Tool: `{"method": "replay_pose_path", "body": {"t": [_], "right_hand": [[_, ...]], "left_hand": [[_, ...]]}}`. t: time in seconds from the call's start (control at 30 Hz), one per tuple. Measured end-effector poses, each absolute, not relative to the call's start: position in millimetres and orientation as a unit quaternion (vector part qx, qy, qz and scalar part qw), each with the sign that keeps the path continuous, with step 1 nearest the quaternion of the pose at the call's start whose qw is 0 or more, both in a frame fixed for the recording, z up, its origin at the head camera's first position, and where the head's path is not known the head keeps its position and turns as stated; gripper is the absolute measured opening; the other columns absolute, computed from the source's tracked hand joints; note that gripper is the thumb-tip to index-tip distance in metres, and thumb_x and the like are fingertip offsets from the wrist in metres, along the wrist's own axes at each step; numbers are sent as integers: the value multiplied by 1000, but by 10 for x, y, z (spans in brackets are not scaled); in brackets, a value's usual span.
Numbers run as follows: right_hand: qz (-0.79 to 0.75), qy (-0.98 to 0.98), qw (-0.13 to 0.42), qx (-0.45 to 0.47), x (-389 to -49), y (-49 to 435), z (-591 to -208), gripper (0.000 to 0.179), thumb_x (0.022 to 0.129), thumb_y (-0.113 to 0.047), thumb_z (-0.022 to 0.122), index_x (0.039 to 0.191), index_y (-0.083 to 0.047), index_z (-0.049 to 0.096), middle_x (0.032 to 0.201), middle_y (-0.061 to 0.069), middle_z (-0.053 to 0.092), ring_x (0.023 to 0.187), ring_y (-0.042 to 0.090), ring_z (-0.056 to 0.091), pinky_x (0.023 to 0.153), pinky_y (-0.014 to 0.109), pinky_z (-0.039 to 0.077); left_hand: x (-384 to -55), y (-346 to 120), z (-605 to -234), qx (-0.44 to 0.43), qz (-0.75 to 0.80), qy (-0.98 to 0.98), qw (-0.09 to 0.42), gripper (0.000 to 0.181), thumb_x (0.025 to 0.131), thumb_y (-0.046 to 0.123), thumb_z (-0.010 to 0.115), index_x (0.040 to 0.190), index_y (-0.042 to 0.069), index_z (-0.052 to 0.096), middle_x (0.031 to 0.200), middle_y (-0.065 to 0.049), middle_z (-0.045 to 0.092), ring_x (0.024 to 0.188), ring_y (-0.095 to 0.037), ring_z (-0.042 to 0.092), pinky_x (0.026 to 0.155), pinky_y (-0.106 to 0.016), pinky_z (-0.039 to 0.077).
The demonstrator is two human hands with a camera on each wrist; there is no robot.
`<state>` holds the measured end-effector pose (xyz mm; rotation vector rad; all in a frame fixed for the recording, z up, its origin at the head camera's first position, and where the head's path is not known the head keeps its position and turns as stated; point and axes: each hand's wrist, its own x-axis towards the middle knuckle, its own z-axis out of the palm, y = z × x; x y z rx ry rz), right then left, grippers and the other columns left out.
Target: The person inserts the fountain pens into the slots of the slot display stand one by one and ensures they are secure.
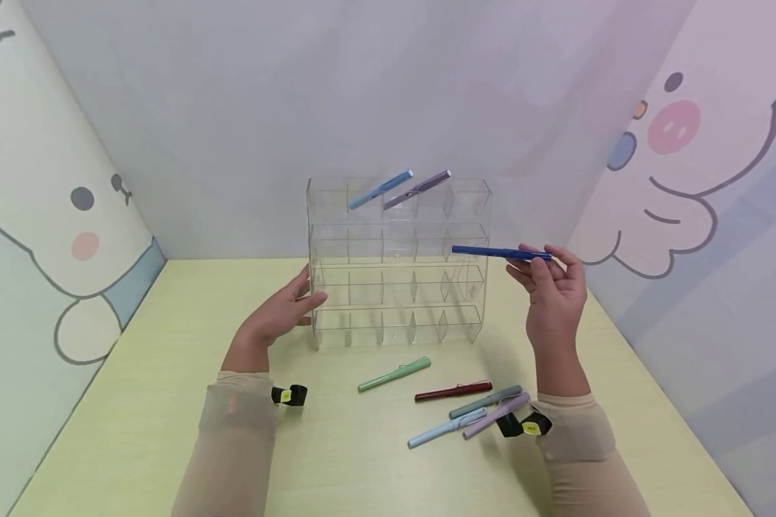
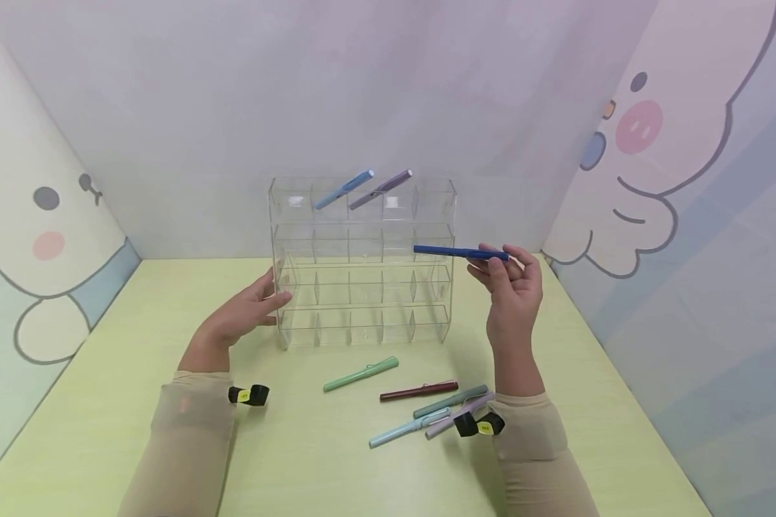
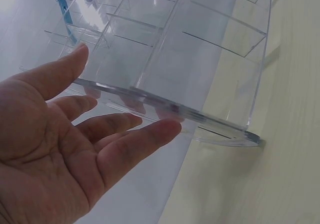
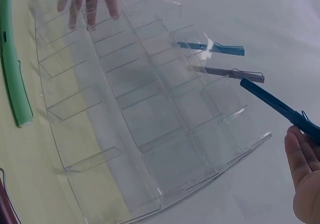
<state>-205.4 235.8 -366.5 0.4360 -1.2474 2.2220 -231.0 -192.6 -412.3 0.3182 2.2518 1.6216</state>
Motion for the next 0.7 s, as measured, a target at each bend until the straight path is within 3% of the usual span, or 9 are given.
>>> {"method": "replay_pose_path", "body": {"t": [0.27, 0.5, 0.6, 0.7], "right_hand": [[835, -431, 297, 171, -2097, 2351, -3649, 32, 95, 4, 58, 125, 6, 46, 114, 33, 65, 93, 39, 72, 85, 46, 56], [846, -411, 306, 148, -2228, 2406, -3543, 35, 93, 2, 63, 124, 7, 46, 115, 34, 63, 92, 39, 71, 85, 45, 57], [842, -419, 310, 139, -2319, 2436, -3438, 37, 92, -1, 65, 124, 6, 47, 116, 34, 62, 93, 40, 71, 85, 45, 56], [834, -434, 313, 138, -2413, 2468, -3332, 38, 91, -3, 66, 124, 5, 48, 117, 34, 61, 94, 40, 71, 86, 45, 56]], "left_hand": [[-2297, -1933, -4127, 112, 574, 791, 178, 81, 97, 51, 55, 154, 49, -3, 166, 0, 5, 141, -38, 38, 110, -58, 36], [-2290, -1947, -4130, 96, 565, 798, 188, 81, 97, 53, 54, 152, 51, -5, 166, -4, 3, 127, -48, 50, 113, -67, 20], [-2293, -1935, -4127, 101, 570, 795, 183, 80, 99, 48, 54, 154, 48, -4, 166, -3, 4, 134, -43, 46, 112, -64, 27], [-2297, -1938, -4134, 102, 568, 796, 182, 80, 100, 47, 53, 155, 46, -5, 166, -3, 4, 133, -43, 47, 112, -65, 27]]}}
